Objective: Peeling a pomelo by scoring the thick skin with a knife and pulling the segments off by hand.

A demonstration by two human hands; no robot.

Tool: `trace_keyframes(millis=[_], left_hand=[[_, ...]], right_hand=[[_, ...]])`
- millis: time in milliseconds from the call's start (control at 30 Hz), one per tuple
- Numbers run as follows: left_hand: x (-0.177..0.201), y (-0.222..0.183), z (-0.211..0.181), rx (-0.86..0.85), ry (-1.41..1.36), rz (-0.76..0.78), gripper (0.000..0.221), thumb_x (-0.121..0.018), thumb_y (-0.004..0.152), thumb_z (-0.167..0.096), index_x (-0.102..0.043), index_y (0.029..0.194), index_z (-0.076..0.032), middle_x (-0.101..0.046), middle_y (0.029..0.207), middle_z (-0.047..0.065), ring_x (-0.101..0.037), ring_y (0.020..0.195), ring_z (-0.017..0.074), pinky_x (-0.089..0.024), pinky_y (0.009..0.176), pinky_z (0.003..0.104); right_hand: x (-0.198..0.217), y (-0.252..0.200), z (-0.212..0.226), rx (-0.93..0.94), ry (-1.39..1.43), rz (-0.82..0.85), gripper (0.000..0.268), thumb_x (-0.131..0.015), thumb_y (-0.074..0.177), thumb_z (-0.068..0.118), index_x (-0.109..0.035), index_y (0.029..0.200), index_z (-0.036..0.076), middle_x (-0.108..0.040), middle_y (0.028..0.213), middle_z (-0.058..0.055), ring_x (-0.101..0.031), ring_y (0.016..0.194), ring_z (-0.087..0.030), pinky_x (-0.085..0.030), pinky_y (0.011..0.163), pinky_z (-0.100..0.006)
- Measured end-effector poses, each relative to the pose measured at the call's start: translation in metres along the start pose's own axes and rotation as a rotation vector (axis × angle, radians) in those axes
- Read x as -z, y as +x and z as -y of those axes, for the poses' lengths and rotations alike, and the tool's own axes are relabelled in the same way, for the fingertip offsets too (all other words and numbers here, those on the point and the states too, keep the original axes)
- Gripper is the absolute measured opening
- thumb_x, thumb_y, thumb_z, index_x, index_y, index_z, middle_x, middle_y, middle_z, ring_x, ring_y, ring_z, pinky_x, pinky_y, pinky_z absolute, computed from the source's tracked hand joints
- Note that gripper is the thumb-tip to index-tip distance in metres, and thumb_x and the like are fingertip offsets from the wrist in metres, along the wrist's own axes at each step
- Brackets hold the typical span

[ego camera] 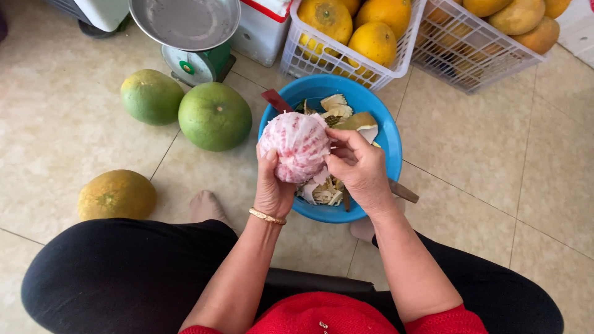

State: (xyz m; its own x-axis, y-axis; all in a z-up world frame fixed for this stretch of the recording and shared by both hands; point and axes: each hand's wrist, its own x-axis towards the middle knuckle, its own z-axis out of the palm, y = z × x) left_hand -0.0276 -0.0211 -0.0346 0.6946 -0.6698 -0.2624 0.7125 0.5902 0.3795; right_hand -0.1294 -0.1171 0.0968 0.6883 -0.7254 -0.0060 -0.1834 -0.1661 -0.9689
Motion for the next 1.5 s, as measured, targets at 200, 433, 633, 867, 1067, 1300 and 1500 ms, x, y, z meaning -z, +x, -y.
trace_keyframes(millis=[200, 433, 633, 867, 1067, 1300, 1500], left_hand=[[-0.010, -0.010, -0.004, 0.157, -0.084, 0.027, 0.065, -0.068, 0.086, -0.057, -0.056, 0.143, -0.027, -0.065, 0.138, 0.008, -0.067, 0.120, 0.0276, -0.058, 0.098, 0.051], [-0.025, -0.004, -0.027, 0.139, -0.142, 0.037, 0.076, -0.068, 0.085, -0.058, -0.054, 0.146, -0.016, -0.066, 0.137, 0.013, -0.067, 0.120, 0.0326, -0.056, 0.101, 0.055], [-0.016, -0.007, -0.023, 0.106, -0.129, 0.076, 0.080, -0.069, 0.085, -0.056, -0.053, 0.148, -0.010, -0.066, 0.138, 0.015, -0.067, 0.122, 0.0343, -0.054, 0.104, 0.055], [0.001, -0.005, -0.017, 0.103, -0.093, 0.122, 0.079, -0.069, 0.084, -0.053, -0.053, 0.148, -0.008, -0.065, 0.138, 0.017, -0.067, 0.122, 0.0355, -0.055, 0.104, 0.055], [-0.015, -0.015, -0.022, 0.097, -0.141, 0.117, 0.079, -0.066, 0.085, -0.059, -0.054, 0.147, -0.011, -0.067, 0.135, 0.016, -0.068, 0.121, 0.0354, -0.056, 0.103, 0.054], [-0.026, -0.015, -0.029, 0.117, -0.155, 0.123, 0.080, -0.065, 0.086, -0.060, -0.053, 0.147, -0.011, -0.067, 0.135, 0.016, -0.068, 0.120, 0.0354, -0.056, 0.103, 0.055], [-0.022, -0.016, -0.024, 0.145, -0.150, 0.118, 0.078, -0.064, 0.086, -0.061, -0.056, 0.145, -0.012, -0.069, 0.133, 0.015, -0.068, 0.119, 0.0348, -0.056, 0.104, 0.055]], right_hand=[[-0.008, 0.002, -0.035, 0.167, -0.119, -0.145, 0.040, -0.059, 0.080, -0.015, -0.066, 0.117, -0.002, -0.069, 0.089, -0.021, -0.066, 0.070, -0.020, -0.062, 0.063, -0.035], [-0.005, -0.015, 0.009, 0.094, 0.110, -0.101, 0.033, -0.071, 0.085, -0.005, -0.064, 0.116, 0.003, -0.071, 0.104, -0.015, -0.070, 0.096, -0.020, -0.060, 0.091, -0.036], [-0.005, -0.014, 0.009, 0.096, 0.001, -0.068, 0.025, -0.076, 0.085, 0.002, -0.066, 0.108, 0.001, -0.071, 0.090, -0.014, -0.070, 0.083, -0.016, -0.062, 0.077, -0.032], [-0.014, -0.021, 0.023, 0.171, -0.235, -0.118, 0.032, -0.072, 0.078, -0.004, -0.057, 0.105, 0.004, -0.070, 0.082, -0.014, -0.071, 0.074, -0.020, -0.061, 0.069, -0.029], [-0.010, -0.019, -0.009, 0.213, -0.225, -0.142, 0.028, -0.056, 0.082, -0.012, -0.058, 0.103, 0.006, -0.070, 0.071, -0.016, -0.070, 0.064, -0.021, -0.060, 0.063, -0.033], [0.001, -0.031, 0.015, 0.166, 0.044, -0.020, 0.042, -0.075, 0.085, -0.001, -0.061, 0.125, -0.002, -0.073, 0.102, -0.024, -0.072, 0.093, -0.024, -0.062, 0.083, -0.040], [-0.010, -0.027, 0.029, 0.275, -0.252, -0.094, 0.037, -0.068, 0.079, -0.009, -0.062, 0.115, -0.002, -0.072, 0.085, -0.021, -0.073, 0.069, -0.026, -0.062, 0.064, -0.038]])
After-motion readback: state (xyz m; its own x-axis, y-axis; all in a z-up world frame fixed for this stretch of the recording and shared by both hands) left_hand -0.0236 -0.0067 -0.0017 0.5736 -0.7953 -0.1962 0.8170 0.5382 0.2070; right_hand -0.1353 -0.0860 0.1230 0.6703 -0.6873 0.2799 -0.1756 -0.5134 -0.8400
